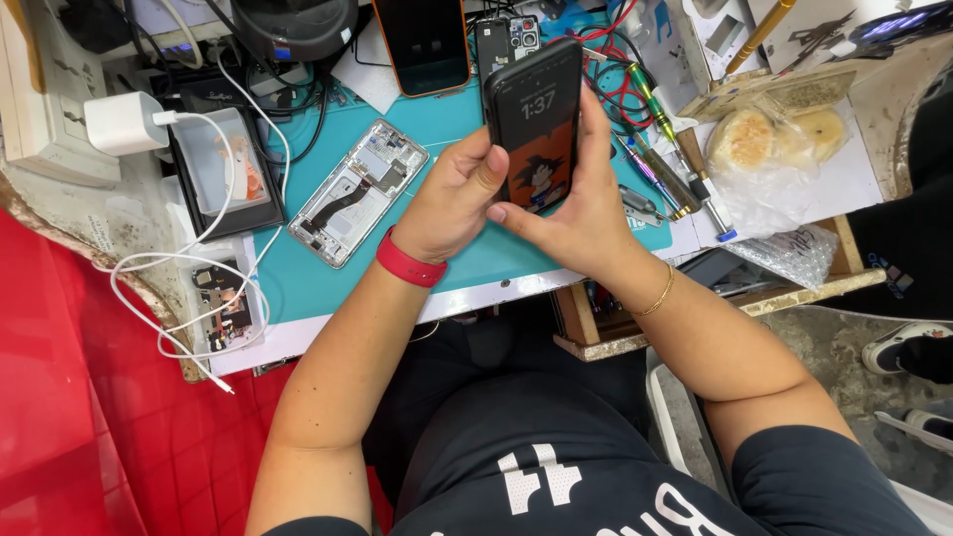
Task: Repairing a smartphone by unscrewing internal components, testing a new screen, and applying adhesive for reassembly.
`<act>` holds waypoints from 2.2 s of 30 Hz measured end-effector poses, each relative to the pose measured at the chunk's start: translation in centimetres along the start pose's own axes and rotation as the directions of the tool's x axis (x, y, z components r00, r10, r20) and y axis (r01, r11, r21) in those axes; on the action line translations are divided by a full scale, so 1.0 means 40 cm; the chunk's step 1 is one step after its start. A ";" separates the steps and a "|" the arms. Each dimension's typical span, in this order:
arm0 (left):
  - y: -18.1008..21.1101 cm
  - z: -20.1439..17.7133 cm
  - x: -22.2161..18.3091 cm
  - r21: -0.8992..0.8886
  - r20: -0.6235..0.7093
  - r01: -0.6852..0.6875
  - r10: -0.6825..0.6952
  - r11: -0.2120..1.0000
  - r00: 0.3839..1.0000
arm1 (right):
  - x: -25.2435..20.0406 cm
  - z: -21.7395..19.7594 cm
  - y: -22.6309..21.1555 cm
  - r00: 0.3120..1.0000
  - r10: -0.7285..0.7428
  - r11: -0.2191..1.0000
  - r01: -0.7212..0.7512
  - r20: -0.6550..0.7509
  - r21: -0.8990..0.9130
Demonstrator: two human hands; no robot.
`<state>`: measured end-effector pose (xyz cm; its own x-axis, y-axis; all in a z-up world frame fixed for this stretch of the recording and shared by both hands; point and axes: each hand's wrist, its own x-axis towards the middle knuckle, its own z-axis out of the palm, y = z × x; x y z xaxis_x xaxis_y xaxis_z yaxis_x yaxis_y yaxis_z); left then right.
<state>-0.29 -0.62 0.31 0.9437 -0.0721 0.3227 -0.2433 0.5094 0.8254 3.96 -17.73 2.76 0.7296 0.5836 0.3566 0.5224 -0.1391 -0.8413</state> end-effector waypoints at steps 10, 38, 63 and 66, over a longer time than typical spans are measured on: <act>0.083 0.036 -0.010 0.534 0.067 -0.193 0.187 0.823 0.980 | 0.018 -0.041 0.029 0.935 -0.117 0.605 -0.199 0.333 0.771; 0.091 0.035 -0.006 0.508 -0.234 -0.230 0.390 0.830 0.891 | 0.030 -0.120 0.092 0.669 -0.531 -0.165 -0.683 0.520 0.711; 0.072 0.017 0.003 0.501 -0.291 -0.183 0.364 0.846 0.885 | -0.395 -0.427 0.055 0.950 0.306 0.938 -0.290 -0.062 0.187; 0.070 0.016 0.003 0.504 -0.286 -0.180 0.361 0.845 0.888 | -0.403 -0.474 0.038 0.805 0.379 0.696 -0.573 -0.457 -0.433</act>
<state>-1.01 0.26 2.95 0.8142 0.3651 0.4514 -0.4886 0.0108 0.8724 1.36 -42.54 3.42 0.9868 0.0512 0.1538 0.1361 -0.7775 -0.6139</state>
